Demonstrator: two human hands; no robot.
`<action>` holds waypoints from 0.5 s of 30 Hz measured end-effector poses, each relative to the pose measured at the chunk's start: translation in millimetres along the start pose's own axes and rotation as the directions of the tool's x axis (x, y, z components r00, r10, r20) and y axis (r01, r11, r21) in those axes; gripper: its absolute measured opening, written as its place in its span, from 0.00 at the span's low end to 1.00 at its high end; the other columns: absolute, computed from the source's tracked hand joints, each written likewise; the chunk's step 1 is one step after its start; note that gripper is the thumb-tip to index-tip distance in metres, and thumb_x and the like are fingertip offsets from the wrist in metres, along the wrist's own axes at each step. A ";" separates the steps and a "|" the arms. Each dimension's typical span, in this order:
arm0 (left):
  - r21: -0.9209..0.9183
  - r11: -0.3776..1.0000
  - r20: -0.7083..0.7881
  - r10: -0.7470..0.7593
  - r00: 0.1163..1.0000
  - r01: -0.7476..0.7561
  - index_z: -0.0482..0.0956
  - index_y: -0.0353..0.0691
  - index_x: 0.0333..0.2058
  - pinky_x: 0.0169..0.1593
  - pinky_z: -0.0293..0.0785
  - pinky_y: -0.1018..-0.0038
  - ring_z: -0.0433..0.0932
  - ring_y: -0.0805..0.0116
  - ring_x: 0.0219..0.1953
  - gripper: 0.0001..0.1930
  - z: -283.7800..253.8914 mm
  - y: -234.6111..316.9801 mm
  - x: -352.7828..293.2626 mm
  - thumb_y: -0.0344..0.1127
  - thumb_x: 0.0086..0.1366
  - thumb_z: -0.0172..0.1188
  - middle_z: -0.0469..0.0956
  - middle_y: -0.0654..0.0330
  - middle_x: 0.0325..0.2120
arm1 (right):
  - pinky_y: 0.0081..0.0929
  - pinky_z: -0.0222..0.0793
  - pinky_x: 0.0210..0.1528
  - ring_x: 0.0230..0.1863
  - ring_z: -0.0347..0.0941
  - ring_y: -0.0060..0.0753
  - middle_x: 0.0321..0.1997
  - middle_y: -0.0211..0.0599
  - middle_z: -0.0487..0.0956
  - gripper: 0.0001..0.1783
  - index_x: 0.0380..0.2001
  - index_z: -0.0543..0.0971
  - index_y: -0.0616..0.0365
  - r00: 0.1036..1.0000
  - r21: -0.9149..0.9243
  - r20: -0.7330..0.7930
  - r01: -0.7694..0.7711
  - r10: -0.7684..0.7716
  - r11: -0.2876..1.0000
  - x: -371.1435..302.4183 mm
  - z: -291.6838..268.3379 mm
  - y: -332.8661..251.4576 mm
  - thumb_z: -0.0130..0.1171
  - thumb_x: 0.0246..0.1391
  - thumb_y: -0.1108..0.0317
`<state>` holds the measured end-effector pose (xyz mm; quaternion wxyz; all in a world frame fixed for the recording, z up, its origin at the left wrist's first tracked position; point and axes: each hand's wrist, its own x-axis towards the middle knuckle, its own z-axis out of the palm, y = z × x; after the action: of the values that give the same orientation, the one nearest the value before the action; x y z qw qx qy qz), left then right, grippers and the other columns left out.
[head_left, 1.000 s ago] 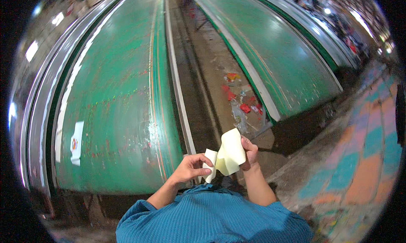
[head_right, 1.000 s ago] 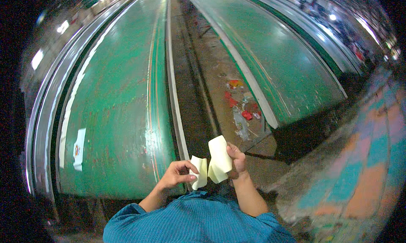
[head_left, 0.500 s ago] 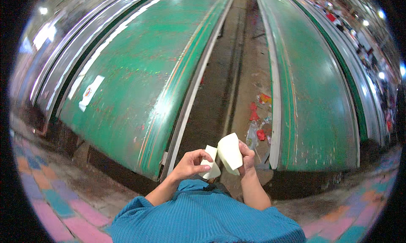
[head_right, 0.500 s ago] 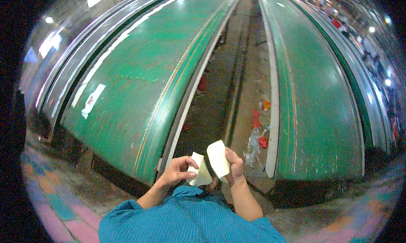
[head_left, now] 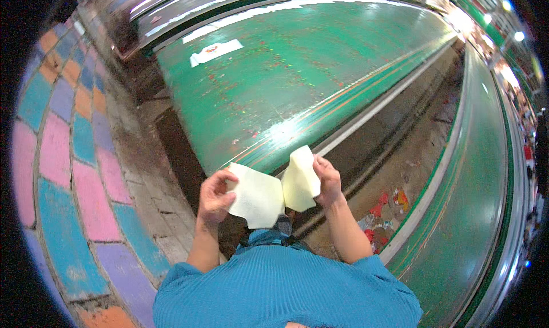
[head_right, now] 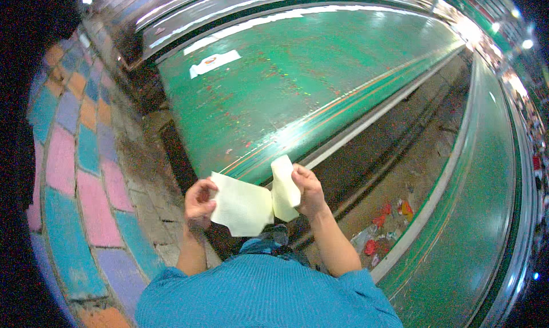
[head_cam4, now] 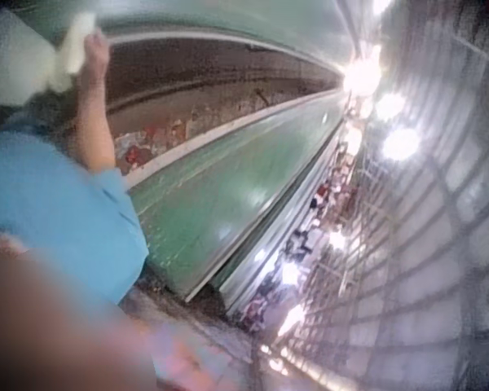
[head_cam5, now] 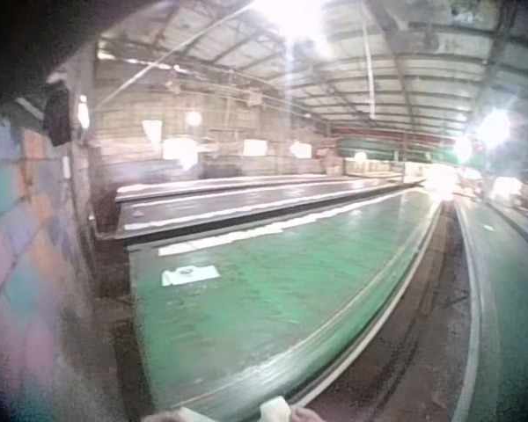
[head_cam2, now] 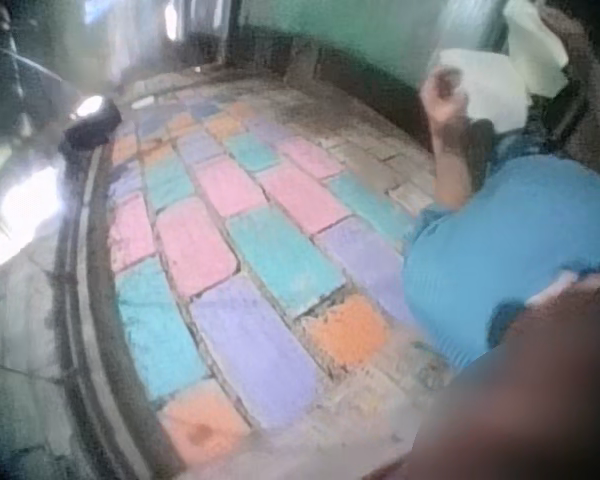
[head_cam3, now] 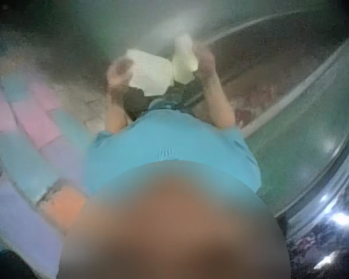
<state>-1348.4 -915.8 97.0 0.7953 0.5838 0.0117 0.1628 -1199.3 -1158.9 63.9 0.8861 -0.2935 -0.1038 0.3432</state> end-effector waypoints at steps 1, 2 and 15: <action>0.000 0.998 -0.043 0.068 0.997 -0.068 0.74 0.34 0.38 0.50 0.61 0.76 0.69 0.69 0.44 0.22 -8.6 4.8 0.0 0.35 0.43 0.69 0.71 0.61 0.38 | 0.27 0.76 0.34 0.30 0.77 0.28 0.33 0.38 0.80 0.13 0.37 0.75 0.61 0.998 0.024 0.061 -0.011 0.010 1.000 16.1 1.1 -1.2 0.57 0.58 0.61; -0.022 0.996 -0.128 0.084 0.988 -0.088 0.74 0.35 0.38 0.51 0.61 0.75 0.69 0.68 0.44 0.21 -15.3 10.3 -1.8 0.34 0.44 0.68 0.71 0.62 0.38 | 0.26 0.75 0.35 0.30 0.77 0.28 0.33 0.37 0.80 0.12 0.35 0.74 0.59 0.999 -0.072 0.032 -0.027 0.030 0.997 33.0 1.0 -6.5 0.56 0.58 0.61; 0.372 0.927 -0.514 0.163 0.842 0.048 0.73 0.32 0.47 0.55 0.67 0.72 0.74 0.68 0.47 0.19 -50.9 29.8 87.9 0.22 0.54 0.56 0.75 0.58 0.44 | 0.30 0.75 0.37 0.33 0.78 0.31 0.35 0.34 0.80 0.11 0.35 0.76 0.56 0.990 -0.181 -0.116 0.062 -0.084 0.982 207.4 -53.1 -133.1 0.52 0.61 0.61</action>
<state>-1283.2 -836.9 123.7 0.6300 0.6545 0.2459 0.3381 -951.9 -1122.7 96.2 0.8732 -0.3878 -0.0896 0.2812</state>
